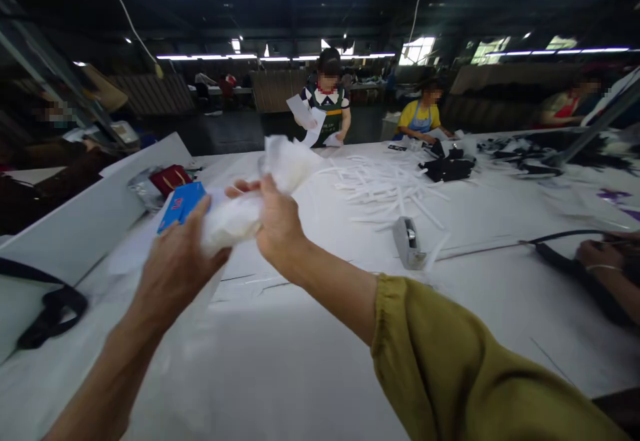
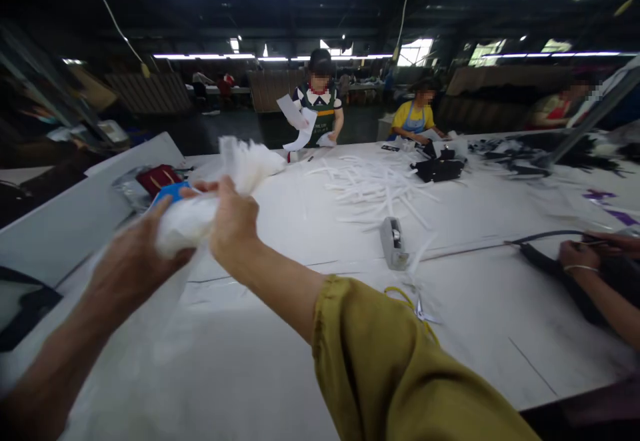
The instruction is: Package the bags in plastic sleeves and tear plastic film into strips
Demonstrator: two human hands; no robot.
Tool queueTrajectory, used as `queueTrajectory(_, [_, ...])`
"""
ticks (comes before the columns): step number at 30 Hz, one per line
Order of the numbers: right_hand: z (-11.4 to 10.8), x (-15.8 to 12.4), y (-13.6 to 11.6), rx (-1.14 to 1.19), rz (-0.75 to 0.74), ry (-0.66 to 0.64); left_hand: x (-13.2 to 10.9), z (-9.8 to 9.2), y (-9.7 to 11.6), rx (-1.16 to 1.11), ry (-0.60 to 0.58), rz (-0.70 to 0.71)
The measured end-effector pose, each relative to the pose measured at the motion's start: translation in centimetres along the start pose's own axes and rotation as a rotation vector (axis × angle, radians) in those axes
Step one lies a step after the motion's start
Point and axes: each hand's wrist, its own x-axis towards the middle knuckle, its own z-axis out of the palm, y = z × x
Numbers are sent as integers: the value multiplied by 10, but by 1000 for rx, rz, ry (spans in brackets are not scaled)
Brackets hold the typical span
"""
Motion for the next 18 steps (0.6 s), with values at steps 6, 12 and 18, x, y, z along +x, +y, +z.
queueTrajectory(6, [-208, 29, -13, -58, -188, 586, -39, 176, 15, -25, -564, 311])
queueTrajectory(12, [-377, 5, -23, -108, -223, 951, -114, 287, 20, -39, -726, 224])
queueTrajectory(18, [-447, -13, -41, -163, -199, 1048, -107, 294, -11, -115, -763, 134])
